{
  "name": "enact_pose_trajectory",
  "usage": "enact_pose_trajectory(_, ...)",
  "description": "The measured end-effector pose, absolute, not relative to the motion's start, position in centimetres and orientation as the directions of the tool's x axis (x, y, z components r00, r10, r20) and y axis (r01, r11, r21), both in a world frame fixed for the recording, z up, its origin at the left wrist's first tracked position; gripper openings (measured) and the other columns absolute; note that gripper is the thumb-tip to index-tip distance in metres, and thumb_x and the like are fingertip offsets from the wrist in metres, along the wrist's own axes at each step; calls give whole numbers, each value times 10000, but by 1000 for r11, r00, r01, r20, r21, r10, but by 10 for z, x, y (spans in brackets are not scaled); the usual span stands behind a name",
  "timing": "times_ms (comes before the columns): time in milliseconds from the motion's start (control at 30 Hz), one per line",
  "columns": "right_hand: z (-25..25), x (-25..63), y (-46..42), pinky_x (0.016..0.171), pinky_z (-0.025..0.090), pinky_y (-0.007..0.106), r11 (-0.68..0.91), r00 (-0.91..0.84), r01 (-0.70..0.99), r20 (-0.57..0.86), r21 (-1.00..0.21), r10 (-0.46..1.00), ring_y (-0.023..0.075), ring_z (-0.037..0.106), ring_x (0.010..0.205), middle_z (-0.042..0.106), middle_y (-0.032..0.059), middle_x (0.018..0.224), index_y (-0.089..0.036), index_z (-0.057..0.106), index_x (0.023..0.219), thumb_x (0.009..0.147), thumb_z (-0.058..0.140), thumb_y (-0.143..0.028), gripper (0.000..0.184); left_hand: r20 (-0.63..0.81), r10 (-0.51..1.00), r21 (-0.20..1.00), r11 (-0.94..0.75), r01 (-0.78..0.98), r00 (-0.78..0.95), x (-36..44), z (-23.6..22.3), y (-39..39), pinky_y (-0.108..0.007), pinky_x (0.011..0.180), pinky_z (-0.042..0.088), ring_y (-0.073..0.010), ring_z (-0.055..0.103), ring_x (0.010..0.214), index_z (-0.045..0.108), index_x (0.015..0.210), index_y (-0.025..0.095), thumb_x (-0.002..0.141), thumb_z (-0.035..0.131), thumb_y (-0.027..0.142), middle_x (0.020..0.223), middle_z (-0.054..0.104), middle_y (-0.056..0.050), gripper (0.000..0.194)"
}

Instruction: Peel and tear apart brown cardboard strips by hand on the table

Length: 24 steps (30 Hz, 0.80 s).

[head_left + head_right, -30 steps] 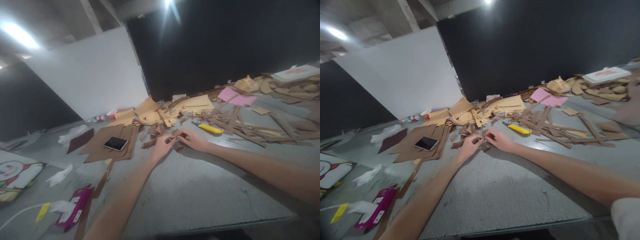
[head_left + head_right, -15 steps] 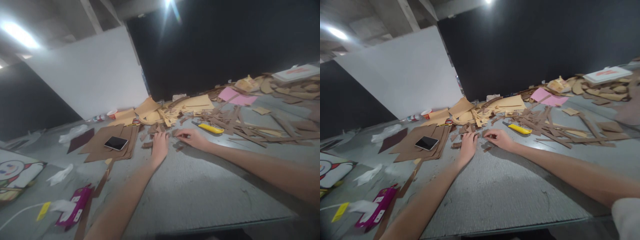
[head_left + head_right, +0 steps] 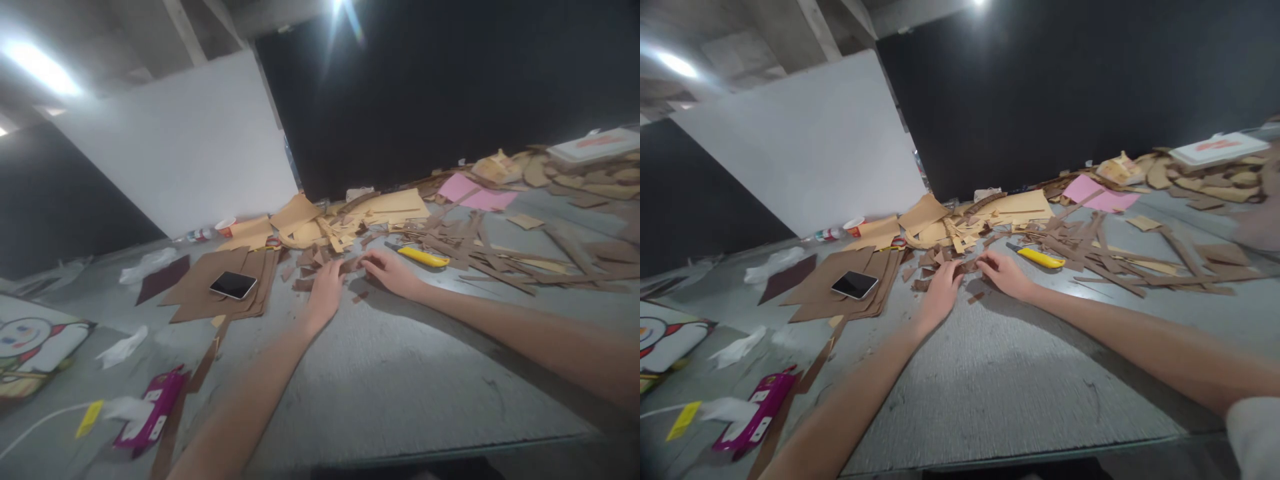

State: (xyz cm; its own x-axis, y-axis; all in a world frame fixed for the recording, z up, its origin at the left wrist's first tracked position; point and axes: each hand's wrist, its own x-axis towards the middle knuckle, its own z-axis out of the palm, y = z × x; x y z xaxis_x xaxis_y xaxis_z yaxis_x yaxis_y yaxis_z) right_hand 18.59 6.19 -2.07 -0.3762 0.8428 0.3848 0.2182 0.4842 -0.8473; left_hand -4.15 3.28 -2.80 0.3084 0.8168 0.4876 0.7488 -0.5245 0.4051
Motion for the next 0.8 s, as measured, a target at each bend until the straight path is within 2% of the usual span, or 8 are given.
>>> enact_pose_trajectory(100,-20,187,62,670,524,324,460,-366,161,380,-873,850,200,649,718,707,33,799,-219,683,996,1053,549,-557,368,491,767,362,-611,704,413,-36,-20,25,-493,1151,499,-295,621,1329,567,1463,267,1098,480,167,1378,647,-117,389)
enact_pose_trajectory(200,-19,187,63,667,518,317,449,-382,140,370,-882,847,195,650,725,712,35,813,-217,680,984,1034,572,-599,399,498,731,342,-660,669,467,-35,-17,21,-470,1136,513,-278,631,1296,586,1445,275,1108,470,168,1356,648,-103,372)
enact_pose_trajectory(400,-19,187,63,669,525,317,435,-382,124,362,-892,850,192,655,735,738,47,862,-214,688,989,1025,584,-588,391,506,735,344,-652,675,452,-36,-19,23,-455,1092,529,-276,647,1236,632,1316,244,1102,477,151,1281,665,-101,281)
enact_pose_trajectory(667,-22,187,62,615,513,310,439,-381,182,348,-880,856,182,638,677,782,51,931,-219,765,1144,1018,593,-575,415,510,726,344,-664,664,461,-35,-14,20,-427,1062,527,-267,649,1206,633,1241,231,1129,474,214,1251,670,-98,196)
enact_pose_trajectory(800,-25,187,63,691,552,328,494,-327,226,413,-839,850,208,689,764,790,64,906,-202,749,1036,1003,641,-565,380,520,713,333,-676,657,470,-35,-14,19,-424,1051,534,-267,655,1196,631,1232,226,1141,462,245,1239,676,-101,192)
